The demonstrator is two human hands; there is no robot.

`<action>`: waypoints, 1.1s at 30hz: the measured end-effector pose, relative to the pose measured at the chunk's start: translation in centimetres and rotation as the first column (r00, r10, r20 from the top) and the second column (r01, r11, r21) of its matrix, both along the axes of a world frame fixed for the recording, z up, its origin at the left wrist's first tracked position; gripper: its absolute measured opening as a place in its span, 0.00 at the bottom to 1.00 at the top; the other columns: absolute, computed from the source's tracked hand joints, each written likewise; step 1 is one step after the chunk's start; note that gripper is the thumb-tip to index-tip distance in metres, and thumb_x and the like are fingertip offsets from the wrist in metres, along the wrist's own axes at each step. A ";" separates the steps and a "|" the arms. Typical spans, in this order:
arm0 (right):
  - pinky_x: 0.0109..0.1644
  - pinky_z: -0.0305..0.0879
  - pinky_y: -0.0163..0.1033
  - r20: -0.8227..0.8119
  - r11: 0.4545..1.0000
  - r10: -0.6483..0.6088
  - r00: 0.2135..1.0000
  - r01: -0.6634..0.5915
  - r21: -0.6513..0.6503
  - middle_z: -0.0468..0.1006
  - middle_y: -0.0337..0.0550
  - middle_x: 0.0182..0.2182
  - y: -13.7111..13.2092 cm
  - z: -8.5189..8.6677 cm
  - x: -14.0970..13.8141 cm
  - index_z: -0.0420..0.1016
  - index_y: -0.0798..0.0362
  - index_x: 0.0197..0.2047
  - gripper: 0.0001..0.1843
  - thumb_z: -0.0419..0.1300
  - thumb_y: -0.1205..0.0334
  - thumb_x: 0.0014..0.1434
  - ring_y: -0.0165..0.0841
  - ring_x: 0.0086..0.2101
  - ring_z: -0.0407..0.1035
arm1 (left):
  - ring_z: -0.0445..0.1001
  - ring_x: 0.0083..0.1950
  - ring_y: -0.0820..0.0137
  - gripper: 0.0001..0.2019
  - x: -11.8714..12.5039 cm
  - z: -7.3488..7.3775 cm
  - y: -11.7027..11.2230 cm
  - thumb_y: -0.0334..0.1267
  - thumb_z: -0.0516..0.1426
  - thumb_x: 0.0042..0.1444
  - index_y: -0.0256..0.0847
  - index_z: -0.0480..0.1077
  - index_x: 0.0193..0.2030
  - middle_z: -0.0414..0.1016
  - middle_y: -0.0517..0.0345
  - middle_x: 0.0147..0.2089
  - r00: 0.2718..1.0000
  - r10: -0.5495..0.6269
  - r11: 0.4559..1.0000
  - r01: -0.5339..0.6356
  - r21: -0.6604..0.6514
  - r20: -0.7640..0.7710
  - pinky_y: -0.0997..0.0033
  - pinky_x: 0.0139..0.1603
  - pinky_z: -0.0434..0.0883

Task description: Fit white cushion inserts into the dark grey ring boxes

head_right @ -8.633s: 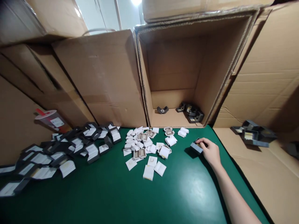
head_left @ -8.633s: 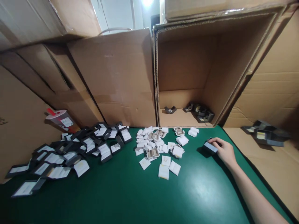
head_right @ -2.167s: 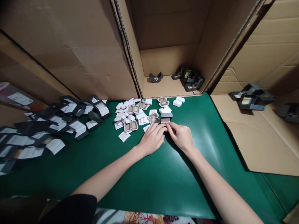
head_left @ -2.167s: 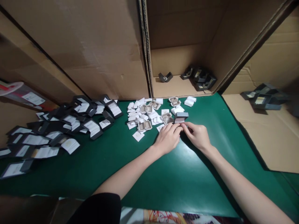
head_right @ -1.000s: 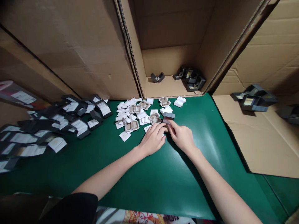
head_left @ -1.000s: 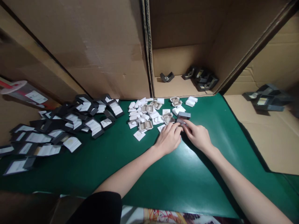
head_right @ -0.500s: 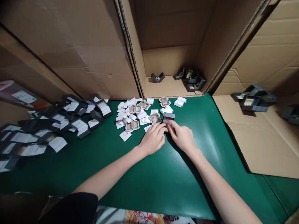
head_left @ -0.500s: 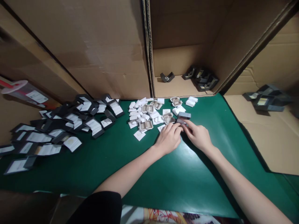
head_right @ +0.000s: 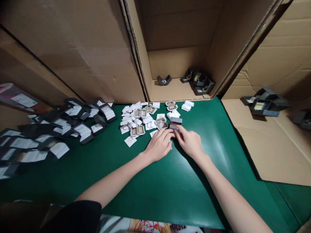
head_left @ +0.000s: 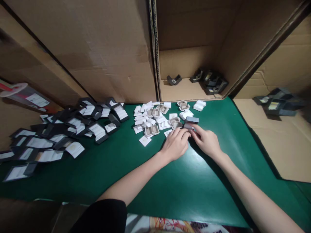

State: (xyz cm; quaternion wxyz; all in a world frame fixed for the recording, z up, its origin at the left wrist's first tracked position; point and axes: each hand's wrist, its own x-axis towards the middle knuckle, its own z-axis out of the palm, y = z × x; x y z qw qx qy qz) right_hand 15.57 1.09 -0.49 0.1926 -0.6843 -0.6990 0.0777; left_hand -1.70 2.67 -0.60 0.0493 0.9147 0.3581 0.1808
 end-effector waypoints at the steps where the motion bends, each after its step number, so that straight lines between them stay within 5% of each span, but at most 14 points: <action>1: 0.25 0.47 0.33 -0.001 1.000 -0.002 1.000 0.002 -0.003 0.75 0.40 0.22 0.0 0.1 0.0 0.71 0.45 0.57 0.22 0.48 0.52 0.65 0.34 0.22 0.68 | 0.63 0.56 0.67 0.14 0.0 0.0 0.0 0.37 0.44 0.61 0.38 0.64 0.50 0.65 0.54 0.57 1.000 0.001 1.000 -0.001 0.001 -0.002 0.64 0.55 0.68; 15: 0.26 0.48 0.34 -0.025 0.999 0.007 1.000 -0.008 -0.031 0.76 0.38 0.23 0.0 0.0 0.1 0.69 0.43 0.58 0.21 0.47 0.51 0.66 0.35 0.24 0.70 | 0.64 0.56 0.67 0.14 0.1 -0.1 0.0 0.36 0.45 0.61 0.39 0.65 0.50 0.66 0.55 0.56 1.000 -0.009 1.000 0.009 0.004 0.020 0.64 0.54 0.69; 18: 0.26 0.48 0.34 -0.015 0.999 -0.008 1.000 0.008 -0.043 0.76 0.39 0.24 -0.1 0.0 0.3 0.69 0.43 0.58 0.21 0.48 0.51 0.65 0.36 0.25 0.71 | 0.66 0.55 0.69 0.15 0.2 0.0 -0.1 0.35 0.46 0.60 0.39 0.63 0.53 0.67 0.54 0.55 0.992 0.012 0.999 -0.017 0.037 0.129 0.66 0.54 0.70; 23: 0.25 0.47 0.34 0.053 0.998 -0.050 0.997 0.051 -0.021 0.75 0.40 0.22 0.0 -0.5 0.8 0.69 0.45 0.58 0.23 0.48 0.50 0.64 0.38 0.24 0.70 | 0.68 0.50 0.73 0.17 -0.4 0.2 0.3 0.26 0.46 0.54 0.36 0.64 0.49 0.71 0.53 0.46 0.903 0.098 0.988 -0.138 0.067 0.419 0.70 0.53 0.69; 33: 0.24 0.51 0.31 -0.144 0.980 0.101 0.984 -0.074 0.184 0.67 0.31 0.16 -0.2 -0.7 1.0 0.70 0.50 0.54 0.19 0.51 0.50 0.65 0.27 0.18 0.61 | 0.68 0.29 0.86 0.12 -2.9 -0.4 1.6 0.27 0.46 0.54 0.36 0.66 0.43 0.73 0.61 0.31 0.618 0.286 0.946 -0.059 -0.319 0.732 0.87 0.30 0.64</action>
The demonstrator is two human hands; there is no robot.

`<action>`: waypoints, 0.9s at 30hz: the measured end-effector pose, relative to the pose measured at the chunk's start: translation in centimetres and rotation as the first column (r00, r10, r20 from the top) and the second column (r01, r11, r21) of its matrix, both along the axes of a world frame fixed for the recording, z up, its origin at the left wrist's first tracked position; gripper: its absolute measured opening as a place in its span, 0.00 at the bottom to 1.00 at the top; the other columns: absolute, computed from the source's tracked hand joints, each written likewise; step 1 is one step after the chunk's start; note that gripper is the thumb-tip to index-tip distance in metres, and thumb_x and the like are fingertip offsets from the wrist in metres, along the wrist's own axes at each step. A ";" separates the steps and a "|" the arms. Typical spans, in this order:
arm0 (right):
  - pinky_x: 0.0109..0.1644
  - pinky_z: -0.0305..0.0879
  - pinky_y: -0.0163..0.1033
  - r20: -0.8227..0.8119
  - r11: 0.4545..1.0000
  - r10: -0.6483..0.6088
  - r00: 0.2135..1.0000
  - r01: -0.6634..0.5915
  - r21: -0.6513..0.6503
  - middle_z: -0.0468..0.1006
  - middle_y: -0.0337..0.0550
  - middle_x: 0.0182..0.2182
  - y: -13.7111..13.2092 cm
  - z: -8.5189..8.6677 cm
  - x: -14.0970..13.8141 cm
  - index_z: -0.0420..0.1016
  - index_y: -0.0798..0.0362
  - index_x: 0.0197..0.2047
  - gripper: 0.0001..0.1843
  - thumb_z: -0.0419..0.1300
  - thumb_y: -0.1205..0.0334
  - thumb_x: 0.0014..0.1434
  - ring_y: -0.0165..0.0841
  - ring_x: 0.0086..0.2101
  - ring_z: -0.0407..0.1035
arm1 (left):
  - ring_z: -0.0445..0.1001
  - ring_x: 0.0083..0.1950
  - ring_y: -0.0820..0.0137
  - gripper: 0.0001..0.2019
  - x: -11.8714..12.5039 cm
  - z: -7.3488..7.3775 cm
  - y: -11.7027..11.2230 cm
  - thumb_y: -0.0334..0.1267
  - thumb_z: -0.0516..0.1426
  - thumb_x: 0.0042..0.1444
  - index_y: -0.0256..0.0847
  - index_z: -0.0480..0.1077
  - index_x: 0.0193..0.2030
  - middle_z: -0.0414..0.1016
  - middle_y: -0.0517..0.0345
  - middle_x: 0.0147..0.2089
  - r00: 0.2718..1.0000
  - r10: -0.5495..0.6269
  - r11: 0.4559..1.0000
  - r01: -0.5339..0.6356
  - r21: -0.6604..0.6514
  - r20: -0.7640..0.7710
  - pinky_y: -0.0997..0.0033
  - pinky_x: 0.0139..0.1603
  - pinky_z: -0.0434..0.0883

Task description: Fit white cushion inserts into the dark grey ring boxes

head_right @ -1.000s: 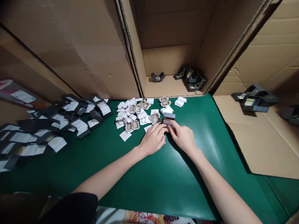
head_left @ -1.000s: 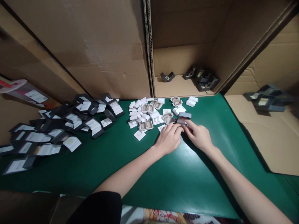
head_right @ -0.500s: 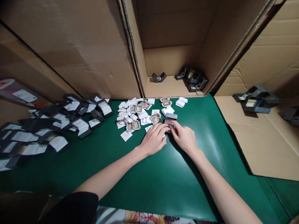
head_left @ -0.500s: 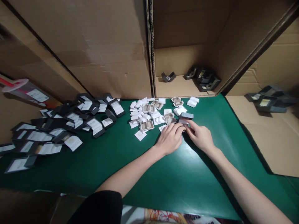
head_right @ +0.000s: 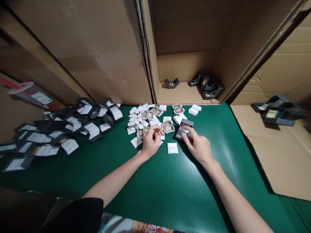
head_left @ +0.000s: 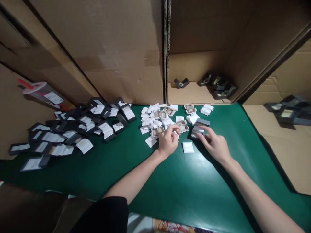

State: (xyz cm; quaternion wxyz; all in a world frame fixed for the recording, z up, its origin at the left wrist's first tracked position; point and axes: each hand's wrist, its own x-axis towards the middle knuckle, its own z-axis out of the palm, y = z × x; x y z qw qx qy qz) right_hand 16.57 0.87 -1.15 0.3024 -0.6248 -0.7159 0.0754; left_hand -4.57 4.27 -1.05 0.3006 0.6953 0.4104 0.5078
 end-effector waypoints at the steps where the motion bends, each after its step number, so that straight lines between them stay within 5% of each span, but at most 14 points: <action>1: 0.23 0.51 0.30 -0.018 0.999 0.028 0.999 -0.027 0.037 0.66 0.31 0.16 0.0 0.0 0.0 0.71 0.51 0.51 0.18 0.52 0.51 0.65 0.26 0.17 0.60 | 0.68 0.26 0.87 0.11 0.0 0.0 0.0 0.28 0.46 0.55 0.35 0.65 0.42 0.72 0.61 0.30 0.999 -0.017 0.999 0.018 -0.037 0.047 0.88 0.28 0.63; 6: 0.23 0.52 0.29 -0.010 0.964 0.163 0.987 -0.157 0.213 0.66 0.31 0.16 -0.2 0.0 -0.2 0.75 0.53 0.39 0.10 0.55 0.59 0.65 0.23 0.16 0.58 | 0.65 0.18 0.85 0.06 0.4 0.5 0.4 0.34 0.45 0.55 0.34 0.60 0.34 0.68 0.63 0.25 0.955 -0.018 0.977 0.079 -0.197 0.297 0.86 0.20 0.63; 13: 0.27 0.54 0.31 0.099 0.925 0.298 0.949 -0.313 0.217 0.75 0.38 0.22 -0.9 0.6 -0.9 0.78 0.52 0.39 0.13 0.54 0.57 0.64 0.24 0.21 0.66 | 0.66 0.17 0.81 0.06 0.3 1.0 0.9 0.35 0.44 0.53 0.35 0.55 0.32 0.66 0.63 0.23 0.916 -0.002 0.957 0.118 -0.265 0.402 0.83 0.19 0.64; 18: 0.25 0.46 0.36 0.354 0.940 0.327 0.876 -0.339 -0.029 0.75 0.39 0.22 -1.5 1.4 -1.5 0.77 0.50 0.44 0.19 0.54 0.45 0.63 0.29 0.22 0.67 | 0.68 0.21 0.85 0.11 0.3 0.5 0.2 0.32 0.43 0.56 0.31 0.63 0.31 0.69 0.61 0.26 0.969 -0.133 0.968 0.172 -0.184 0.208 0.87 0.23 0.65; 22: 0.25 0.43 0.36 0.377 0.942 0.335 0.864 -0.307 -0.134 0.74 0.39 0.23 -1.7 1.6 -1.6 0.75 0.49 0.42 0.17 0.54 0.45 0.62 0.30 0.22 0.67 | 0.73 0.38 0.81 0.12 0.6 0.6 0.1 0.29 0.46 0.55 0.32 0.70 0.31 0.74 0.55 0.35 0.983 -0.185 0.982 0.185 -0.047 -0.004 0.79 0.42 0.73; 27: 0.24 0.43 0.34 0.275 0.928 0.371 0.887 -0.345 -0.137 0.71 0.37 0.21 -1.6 1.3 -1.3 0.68 0.52 0.37 0.20 0.55 0.42 0.61 0.28 0.20 0.63 | 0.62 0.65 0.73 0.20 0.8 1.0 0.4 0.24 0.46 0.54 0.40 0.71 0.49 0.67 0.58 0.60 0.845 -0.190 0.909 0.344 0.237 -0.499 0.63 0.68 0.66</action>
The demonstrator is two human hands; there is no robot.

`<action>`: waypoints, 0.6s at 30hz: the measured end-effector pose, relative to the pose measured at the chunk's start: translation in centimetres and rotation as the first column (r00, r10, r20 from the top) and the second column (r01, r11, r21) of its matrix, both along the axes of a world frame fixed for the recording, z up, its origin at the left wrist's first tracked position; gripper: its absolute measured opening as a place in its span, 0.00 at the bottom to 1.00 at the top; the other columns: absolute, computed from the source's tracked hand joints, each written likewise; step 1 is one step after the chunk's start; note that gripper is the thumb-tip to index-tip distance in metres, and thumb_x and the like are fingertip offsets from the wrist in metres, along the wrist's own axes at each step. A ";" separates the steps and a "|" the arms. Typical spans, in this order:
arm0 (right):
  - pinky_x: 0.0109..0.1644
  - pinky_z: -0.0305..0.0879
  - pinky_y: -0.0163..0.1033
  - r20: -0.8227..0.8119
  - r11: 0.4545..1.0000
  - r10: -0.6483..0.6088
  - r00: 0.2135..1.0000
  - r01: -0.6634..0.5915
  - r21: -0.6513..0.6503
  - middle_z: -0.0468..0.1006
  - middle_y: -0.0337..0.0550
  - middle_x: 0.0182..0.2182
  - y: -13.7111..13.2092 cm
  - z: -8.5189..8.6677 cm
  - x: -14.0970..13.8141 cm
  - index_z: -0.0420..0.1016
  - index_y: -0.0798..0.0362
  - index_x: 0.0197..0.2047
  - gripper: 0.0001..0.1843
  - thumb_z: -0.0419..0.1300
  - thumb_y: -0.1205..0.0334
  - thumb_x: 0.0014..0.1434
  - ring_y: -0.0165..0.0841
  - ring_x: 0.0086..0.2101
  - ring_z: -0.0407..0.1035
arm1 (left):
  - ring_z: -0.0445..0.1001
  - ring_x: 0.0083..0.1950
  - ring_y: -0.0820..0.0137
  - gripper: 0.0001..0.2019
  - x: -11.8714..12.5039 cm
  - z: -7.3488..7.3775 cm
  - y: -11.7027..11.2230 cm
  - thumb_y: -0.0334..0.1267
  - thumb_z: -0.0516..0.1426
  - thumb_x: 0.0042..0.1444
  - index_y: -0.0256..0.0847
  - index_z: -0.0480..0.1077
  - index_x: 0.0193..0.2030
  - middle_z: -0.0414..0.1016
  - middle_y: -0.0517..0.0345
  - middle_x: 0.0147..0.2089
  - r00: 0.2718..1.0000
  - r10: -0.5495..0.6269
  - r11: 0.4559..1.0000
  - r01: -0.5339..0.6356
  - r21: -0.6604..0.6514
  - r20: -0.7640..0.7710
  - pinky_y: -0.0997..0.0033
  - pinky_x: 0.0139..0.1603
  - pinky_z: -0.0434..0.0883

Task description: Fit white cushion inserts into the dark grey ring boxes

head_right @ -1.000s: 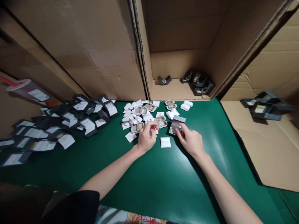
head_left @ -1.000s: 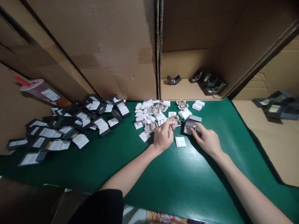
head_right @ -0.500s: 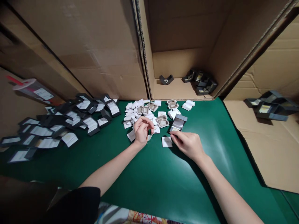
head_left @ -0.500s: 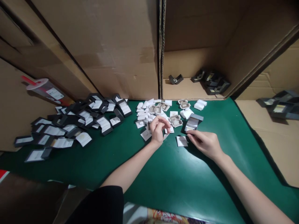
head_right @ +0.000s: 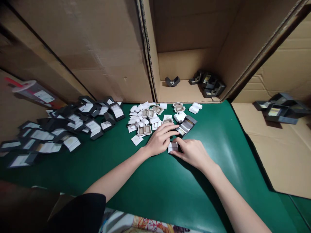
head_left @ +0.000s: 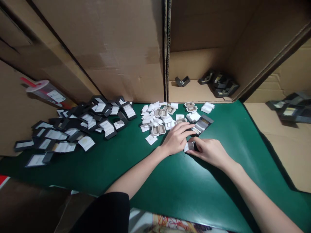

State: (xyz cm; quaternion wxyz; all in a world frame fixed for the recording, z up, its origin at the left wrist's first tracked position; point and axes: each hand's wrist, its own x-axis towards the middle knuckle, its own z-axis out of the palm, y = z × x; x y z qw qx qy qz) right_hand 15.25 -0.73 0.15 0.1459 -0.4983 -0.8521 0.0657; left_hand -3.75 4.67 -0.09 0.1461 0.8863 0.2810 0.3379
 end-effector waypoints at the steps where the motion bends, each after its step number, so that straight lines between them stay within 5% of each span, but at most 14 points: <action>1: 0.24 0.44 0.33 -0.039 1.000 0.012 0.999 -0.012 0.000 0.69 0.36 0.20 0.1 0.0 0.1 0.68 0.53 0.37 0.20 0.55 0.42 0.61 0.28 0.19 0.62 | 0.59 0.67 0.72 0.21 0.0 0.0 0.0 0.25 0.46 0.55 0.41 0.70 0.51 0.65 0.59 0.62 0.997 -0.019 0.998 0.023 0.058 -0.080 0.62 0.69 0.65; 6: 0.25 0.51 0.31 -0.286 0.996 0.039 0.957 -0.062 -0.071 0.64 0.32 0.18 0.3 0.2 0.5 0.65 0.53 0.33 0.19 0.57 0.45 0.61 0.25 0.19 0.59 | 0.58 0.69 0.69 0.20 0.0 -0.5 0.2 0.30 0.45 0.59 0.42 0.70 0.53 0.62 0.61 0.64 0.984 -0.013 0.997 0.028 0.078 -0.179 0.60 0.69 0.65; 10: 0.26 0.55 0.32 -0.518 0.992 -0.076 0.852 0.014 -0.122 0.66 0.35 0.20 0.5 0.9 1.0 0.65 0.53 0.29 0.17 0.60 0.49 0.59 0.25 0.20 0.57 | 0.60 0.67 0.70 0.19 0.0 -0.9 0.3 0.29 0.45 0.59 0.42 0.70 0.52 0.67 0.59 0.60 0.985 0.005 0.999 0.003 0.050 -0.173 0.60 0.69 0.66; 14: 0.24 0.60 0.32 -0.761 0.953 -0.298 0.576 0.226 -0.202 0.70 0.38 0.24 0.9 1.1 1.6 0.68 0.53 0.30 0.16 0.65 0.50 0.54 0.27 0.22 0.63 | 0.62 0.65 0.71 0.18 0.0 -0.8 0.1 0.28 0.46 0.58 0.41 0.70 0.50 0.69 0.56 0.55 0.983 0.002 0.995 0.016 0.096 -0.182 0.61 0.67 0.67; 18: 0.27 0.68 0.35 -0.858 0.898 -0.415 0.301 0.285 -0.335 0.74 0.40 0.25 1.5 0.8 2.1 0.72 0.53 0.34 0.16 0.68 0.51 0.50 0.30 0.22 0.68 | 0.64 0.59 0.72 0.20 0.1 -0.3 -0.2 0.26 0.46 0.57 0.43 0.69 0.53 0.69 0.54 0.52 0.981 -0.009 0.990 0.037 0.138 -0.193 0.65 0.61 0.70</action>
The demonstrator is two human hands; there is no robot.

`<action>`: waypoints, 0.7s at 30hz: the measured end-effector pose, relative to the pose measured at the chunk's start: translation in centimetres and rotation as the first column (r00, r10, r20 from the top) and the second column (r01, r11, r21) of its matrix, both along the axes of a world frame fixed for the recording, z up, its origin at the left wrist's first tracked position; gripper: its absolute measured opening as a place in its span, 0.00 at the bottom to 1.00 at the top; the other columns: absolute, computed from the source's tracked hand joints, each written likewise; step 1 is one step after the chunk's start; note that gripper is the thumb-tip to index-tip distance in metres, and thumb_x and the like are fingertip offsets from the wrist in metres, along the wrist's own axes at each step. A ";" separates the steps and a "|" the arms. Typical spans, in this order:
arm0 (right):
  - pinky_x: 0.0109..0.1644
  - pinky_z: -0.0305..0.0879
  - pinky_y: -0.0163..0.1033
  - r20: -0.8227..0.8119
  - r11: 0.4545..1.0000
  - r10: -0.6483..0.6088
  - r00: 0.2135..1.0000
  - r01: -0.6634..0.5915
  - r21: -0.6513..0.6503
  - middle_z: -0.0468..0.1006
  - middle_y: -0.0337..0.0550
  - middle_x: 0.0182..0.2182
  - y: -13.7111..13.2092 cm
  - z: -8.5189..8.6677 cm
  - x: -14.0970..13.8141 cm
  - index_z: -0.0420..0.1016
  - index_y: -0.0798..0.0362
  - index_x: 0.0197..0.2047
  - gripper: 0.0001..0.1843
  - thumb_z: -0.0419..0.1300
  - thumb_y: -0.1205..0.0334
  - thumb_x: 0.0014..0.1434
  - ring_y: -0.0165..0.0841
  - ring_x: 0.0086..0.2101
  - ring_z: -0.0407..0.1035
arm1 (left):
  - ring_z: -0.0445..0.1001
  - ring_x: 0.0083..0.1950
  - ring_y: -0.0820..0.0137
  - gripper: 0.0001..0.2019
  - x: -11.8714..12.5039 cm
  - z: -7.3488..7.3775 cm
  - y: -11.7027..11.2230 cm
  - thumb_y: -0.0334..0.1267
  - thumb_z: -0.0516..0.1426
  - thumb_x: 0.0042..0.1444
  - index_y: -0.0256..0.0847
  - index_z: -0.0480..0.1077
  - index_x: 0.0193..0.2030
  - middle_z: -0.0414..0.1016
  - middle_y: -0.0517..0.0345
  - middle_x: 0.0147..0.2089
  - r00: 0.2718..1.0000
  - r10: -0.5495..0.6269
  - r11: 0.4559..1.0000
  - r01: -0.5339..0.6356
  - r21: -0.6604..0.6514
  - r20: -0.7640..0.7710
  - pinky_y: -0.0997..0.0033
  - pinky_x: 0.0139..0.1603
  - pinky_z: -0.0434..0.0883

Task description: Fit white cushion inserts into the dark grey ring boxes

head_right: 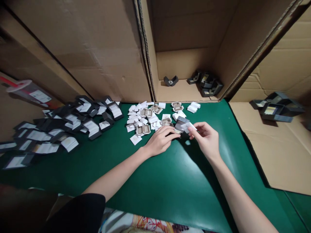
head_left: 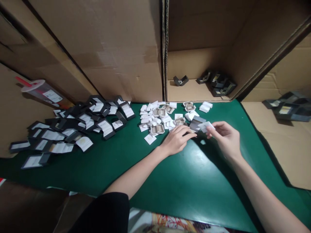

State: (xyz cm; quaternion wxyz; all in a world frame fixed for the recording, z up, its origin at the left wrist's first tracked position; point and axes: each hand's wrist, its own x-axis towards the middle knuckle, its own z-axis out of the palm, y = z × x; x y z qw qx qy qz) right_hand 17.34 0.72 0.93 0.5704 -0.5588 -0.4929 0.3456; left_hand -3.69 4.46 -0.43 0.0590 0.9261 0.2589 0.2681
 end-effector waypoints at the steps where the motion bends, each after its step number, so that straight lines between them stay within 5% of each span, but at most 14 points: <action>1: 0.30 0.70 0.37 -0.042 1.000 -0.015 0.999 0.015 -0.005 0.76 0.42 0.27 0.1 -0.1 0.1 0.74 0.54 0.35 0.16 0.69 0.51 0.50 0.30 0.24 0.70 | 0.64 0.58 0.73 0.20 0.0 0.1 -0.1 0.26 0.46 0.58 0.44 0.69 0.53 0.69 0.54 0.51 1.000 -0.007 1.000 0.007 0.009 -0.011 0.67 0.58 0.70; 11: 0.36 0.72 0.40 -0.309 0.999 -0.040 0.950 0.028 -0.044 0.78 0.45 0.34 0.6 -0.6 -0.4 0.78 0.53 0.41 0.19 0.71 0.57 0.46 0.31 0.29 0.71 | 0.64 0.53 0.73 0.21 -0.1 0.1 -0.1 0.26 0.46 0.58 0.44 0.66 0.56 0.69 0.54 0.48 0.991 -0.123 0.989 0.126 0.073 -0.045 0.69 0.55 0.69; 21: 0.34 0.67 0.37 -0.047 0.994 -0.075 0.996 0.079 0.073 0.76 0.42 0.33 0.1 -0.8 -0.6 0.78 0.51 0.43 0.15 0.66 0.54 0.53 0.29 0.27 0.67 | 0.66 0.53 0.75 0.18 0.0 0.1 -0.3 0.28 0.48 0.58 0.44 0.68 0.53 0.71 0.56 0.50 0.988 -0.143 0.984 0.134 0.120 0.062 0.71 0.55 0.70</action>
